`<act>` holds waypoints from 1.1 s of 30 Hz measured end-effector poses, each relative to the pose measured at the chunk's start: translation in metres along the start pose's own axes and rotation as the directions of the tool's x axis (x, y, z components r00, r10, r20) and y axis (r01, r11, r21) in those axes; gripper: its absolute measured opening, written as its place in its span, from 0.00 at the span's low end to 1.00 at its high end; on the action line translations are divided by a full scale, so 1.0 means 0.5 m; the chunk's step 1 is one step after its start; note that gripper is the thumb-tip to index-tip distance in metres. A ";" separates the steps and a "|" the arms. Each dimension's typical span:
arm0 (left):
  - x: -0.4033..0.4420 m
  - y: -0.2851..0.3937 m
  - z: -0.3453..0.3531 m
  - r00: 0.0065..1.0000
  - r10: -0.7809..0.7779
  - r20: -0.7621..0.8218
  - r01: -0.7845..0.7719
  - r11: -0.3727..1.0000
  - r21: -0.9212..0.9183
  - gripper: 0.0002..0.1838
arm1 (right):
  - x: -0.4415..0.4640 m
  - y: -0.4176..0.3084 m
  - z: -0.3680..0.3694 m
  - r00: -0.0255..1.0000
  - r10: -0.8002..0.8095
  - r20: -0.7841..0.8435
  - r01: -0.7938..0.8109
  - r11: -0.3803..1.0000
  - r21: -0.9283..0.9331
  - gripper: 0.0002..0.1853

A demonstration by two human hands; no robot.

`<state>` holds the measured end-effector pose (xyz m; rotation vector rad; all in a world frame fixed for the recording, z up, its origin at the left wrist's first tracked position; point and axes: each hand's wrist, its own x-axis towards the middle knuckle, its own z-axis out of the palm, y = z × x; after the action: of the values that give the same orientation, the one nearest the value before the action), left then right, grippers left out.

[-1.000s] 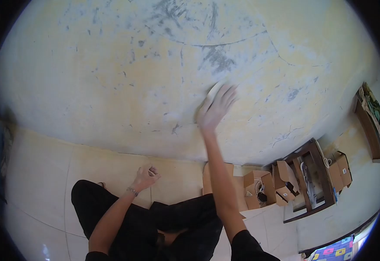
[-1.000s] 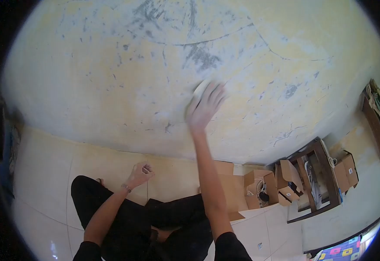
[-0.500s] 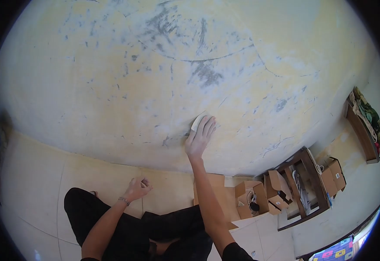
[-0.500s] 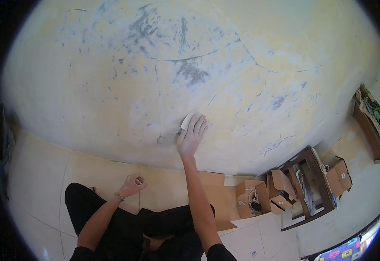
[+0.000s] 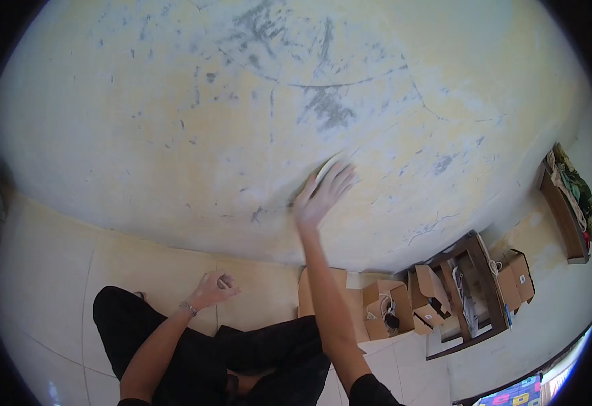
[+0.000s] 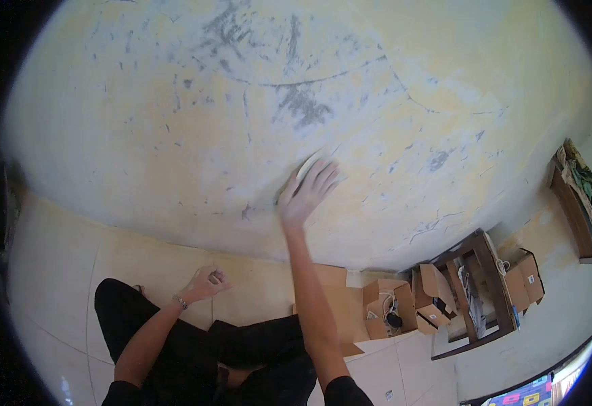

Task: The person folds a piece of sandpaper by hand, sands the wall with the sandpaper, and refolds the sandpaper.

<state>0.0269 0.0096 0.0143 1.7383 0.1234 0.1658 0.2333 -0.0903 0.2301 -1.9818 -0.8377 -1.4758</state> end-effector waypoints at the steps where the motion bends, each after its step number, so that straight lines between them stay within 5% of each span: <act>1: 0.003 0.004 -0.001 1.000 0.005 0.008 -0.005 1.000 -0.018 0.22 | -0.004 -0.010 0.007 1.000 0.021 0.003 -0.021 0.999 0.025 0.31; 10: -0.005 0.037 -0.005 0.996 -0.067 0.062 0.072 0.994 -0.082 0.23 | 0.286 -0.031 -0.049 0.977 0.071 -0.203 -0.061 0.997 0.055 0.29; 18: -0.007 0.048 -0.007 0.997 -0.080 -0.006 0.079 0.992 -0.096 0.24 | -0.005 0.012 -0.004 0.975 -0.203 0.091 0.210 0.975 -0.078 0.29; 21: 0.003 0.028 -0.018 0.996 0.019 -0.084 -0.031 0.990 -0.140 0.18 | 0.008 -0.001 -0.016 0.969 -0.193 0.154 0.202 0.978 -0.048 0.29; 24: 0.040 -0.013 -0.029 0.968 0.051 -0.245 -0.153 0.897 -0.415 0.21 | 0.164 -0.041 -0.054 0.981 -0.171 0.088 0.173 0.985 -0.021 0.29; 27: 0.000 0.083 -0.136 0.920 -0.161 -0.358 -0.108 0.773 -0.625 0.17 | 0.319 -0.063 -0.089 0.987 -0.160 -0.027 0.160 0.987 -0.007 0.30; 29: -0.051 0.118 -0.239 0.865 -0.083 -0.495 -0.368 0.566 -0.738 0.16 | 0.359 -0.054 -0.102 0.980 -0.195 -0.030 0.193 0.980 -0.038 0.30; 31: -0.123 0.126 -0.353 0.800 0.076 -0.596 -0.555 0.472 -0.685 0.19 | 0.369 -0.043 -0.112 0.974 -0.227 -0.010 0.226 0.971 -0.075 0.29; 33: -0.257 0.145 -0.421 0.670 -0.005 -0.743 -0.576 0.628 -0.523 0.20 | 0.337 -0.035 -0.109 0.970 -0.242 0.019 0.243 0.965 -0.103 0.29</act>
<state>-0.1384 0.1787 0.1159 0.7680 0.2560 1.0152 0.2216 -0.0900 0.4076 -2.0167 -1.0570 -1.6825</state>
